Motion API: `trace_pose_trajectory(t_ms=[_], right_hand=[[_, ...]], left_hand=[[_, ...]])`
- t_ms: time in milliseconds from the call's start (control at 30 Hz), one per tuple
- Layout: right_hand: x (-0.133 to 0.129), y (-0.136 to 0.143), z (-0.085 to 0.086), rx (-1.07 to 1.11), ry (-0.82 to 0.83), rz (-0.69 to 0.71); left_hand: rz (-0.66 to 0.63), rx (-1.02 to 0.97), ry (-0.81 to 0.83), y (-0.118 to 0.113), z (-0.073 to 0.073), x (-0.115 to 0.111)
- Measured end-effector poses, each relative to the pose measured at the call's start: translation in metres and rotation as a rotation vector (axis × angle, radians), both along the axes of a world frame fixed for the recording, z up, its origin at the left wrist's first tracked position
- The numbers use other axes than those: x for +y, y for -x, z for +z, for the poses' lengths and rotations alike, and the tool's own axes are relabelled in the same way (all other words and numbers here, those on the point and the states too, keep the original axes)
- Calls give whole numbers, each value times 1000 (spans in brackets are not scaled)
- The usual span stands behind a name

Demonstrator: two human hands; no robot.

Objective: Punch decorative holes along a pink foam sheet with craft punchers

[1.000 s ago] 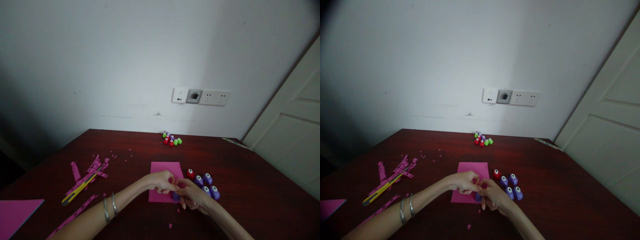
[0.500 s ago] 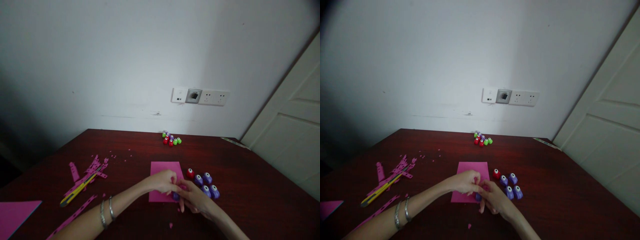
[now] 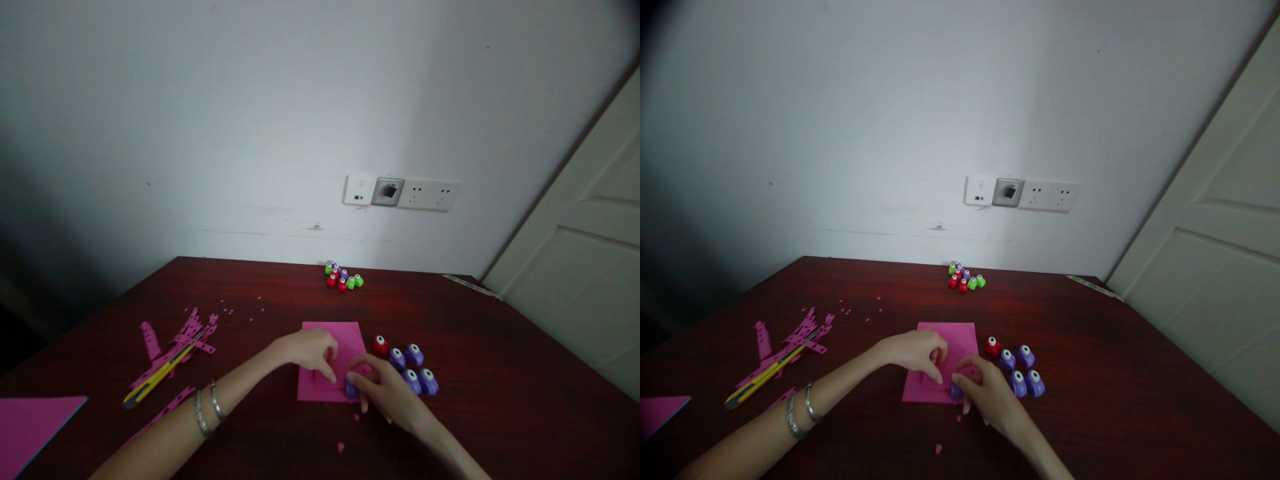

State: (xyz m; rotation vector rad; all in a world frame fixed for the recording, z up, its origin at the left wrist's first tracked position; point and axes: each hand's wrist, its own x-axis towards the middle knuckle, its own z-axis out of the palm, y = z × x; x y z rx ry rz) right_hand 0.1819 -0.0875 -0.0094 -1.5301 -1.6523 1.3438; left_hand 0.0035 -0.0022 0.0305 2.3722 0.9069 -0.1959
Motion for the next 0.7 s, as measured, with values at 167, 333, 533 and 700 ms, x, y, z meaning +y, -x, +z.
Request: trace_pose_trajectory(t_ms=[167, 333, 533, 700], right_hand=[[-7, 0, 3, -225, -169, -44], [-19, 4, 4, -663, -320, -89], [-22, 11, -1, -798, -322, -34], [-23, 13, 1, -744, -297, -6]], left_hand=[[-36, 55, -88, -2, -5, -2], [-50, 65, -81, -1, -12, 2], [-47, 65, -50, -1, -15, 4], [-31, 58, -33, -1, -18, 5]])
